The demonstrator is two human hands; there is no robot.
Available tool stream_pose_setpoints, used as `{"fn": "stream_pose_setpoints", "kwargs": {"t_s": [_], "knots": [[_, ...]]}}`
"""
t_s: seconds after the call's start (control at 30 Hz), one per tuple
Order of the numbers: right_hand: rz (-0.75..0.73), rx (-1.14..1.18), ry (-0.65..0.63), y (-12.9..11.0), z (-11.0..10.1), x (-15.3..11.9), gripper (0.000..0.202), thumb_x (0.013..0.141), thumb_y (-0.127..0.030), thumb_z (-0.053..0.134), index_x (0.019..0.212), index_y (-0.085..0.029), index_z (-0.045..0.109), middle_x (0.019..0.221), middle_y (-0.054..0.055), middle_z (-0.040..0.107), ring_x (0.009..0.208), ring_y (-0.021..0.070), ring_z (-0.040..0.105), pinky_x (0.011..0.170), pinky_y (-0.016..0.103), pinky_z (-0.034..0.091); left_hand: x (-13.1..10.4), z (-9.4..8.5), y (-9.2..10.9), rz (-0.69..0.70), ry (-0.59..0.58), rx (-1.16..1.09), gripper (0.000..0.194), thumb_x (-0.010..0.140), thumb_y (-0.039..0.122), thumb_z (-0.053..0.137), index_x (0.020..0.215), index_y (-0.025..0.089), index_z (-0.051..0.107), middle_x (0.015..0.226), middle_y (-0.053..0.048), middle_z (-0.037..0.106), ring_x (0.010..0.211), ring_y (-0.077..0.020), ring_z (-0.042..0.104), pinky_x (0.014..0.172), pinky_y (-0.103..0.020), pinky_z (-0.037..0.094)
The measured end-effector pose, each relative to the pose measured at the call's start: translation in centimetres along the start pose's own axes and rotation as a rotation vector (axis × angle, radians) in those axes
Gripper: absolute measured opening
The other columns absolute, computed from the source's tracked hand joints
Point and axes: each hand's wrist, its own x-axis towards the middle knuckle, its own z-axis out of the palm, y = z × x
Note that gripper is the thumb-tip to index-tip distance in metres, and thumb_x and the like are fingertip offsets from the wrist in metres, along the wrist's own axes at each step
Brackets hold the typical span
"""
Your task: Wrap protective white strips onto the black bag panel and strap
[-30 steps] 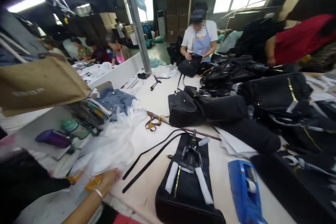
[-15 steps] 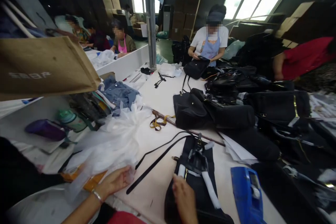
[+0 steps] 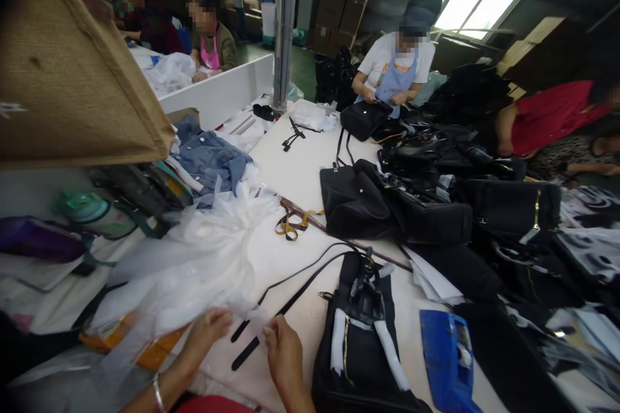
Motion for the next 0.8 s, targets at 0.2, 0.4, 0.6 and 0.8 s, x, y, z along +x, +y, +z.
{"fn": "stream_pose_setpoints", "kwargs": {"t_s": [0.2, 0.4, 0.6, 0.8], "knots": [[-0.299, -0.405, -0.344, -2.8, -2.5, 0.0, 0.018, 0.081, -0.012, 0.046, 0.085, -0.022, 0.061, 0.085, 0.003, 0.07, 0.08, 0.0185, 0.064, 0.068, 0.024, 0.038, 1.1, 4.4, 4.4, 0.386, -0.62, 0.706, 0.02, 0.086, 0.032, 0.05, 0.083, 0.022, 0.068, 0.09, -0.003, 0.07, 0.094, -0.0229, 0.06, 0.087, -0.028, 0.042], [-0.18, -0.307, -0.178, -0.5, -3.0, 2.2, 0.007, 0.081, -0.021, 0.052, 0.083, -0.02, 0.059, 0.082, 0.003, 0.065, 0.08, 0.0184, 0.058, 0.071, 0.027, 0.037, 3.3, 2.1, 4.0, 0.215, -0.741, 0.955, 0.035, 0.082, 0.037, 0.054, 0.052, 0.02, 0.058, 0.045, 0.003, 0.05, 0.049, -0.015, 0.046, 0.054, -0.025, 0.034], [0.05, 0.307, -0.202, 1.5, 0.3, 4.6, 0.016, 0.081, -0.032, 0.052, 0.072, -0.02, 0.05, 0.064, -0.003, 0.055, 0.062, 0.0138, 0.053, 0.059, 0.023, 0.039, 4.1, -2.0, 4.7, 0.278, -0.511, 1.086, 0.021, 0.081, 0.03, 0.055, 0.064, 0.018, 0.058, 0.064, 0.0, 0.057, 0.068, -0.0195, 0.052, 0.07, -0.029, 0.036], [-0.069, 0.013, -0.172, -0.9, 1.9, 4.9, 0.021, 0.087, -0.034, 0.05, 0.071, -0.021, 0.054, 0.061, -0.004, 0.059, 0.059, 0.0124, 0.054, 0.059, 0.022, 0.034, 4.0, -2.0, 4.4, 0.249, -0.473, 0.968, 0.033, 0.075, 0.024, 0.059, 0.108, 0.022, 0.059, 0.105, -0.006, 0.064, 0.101, -0.0236, 0.056, 0.09, -0.036, 0.039]]}}
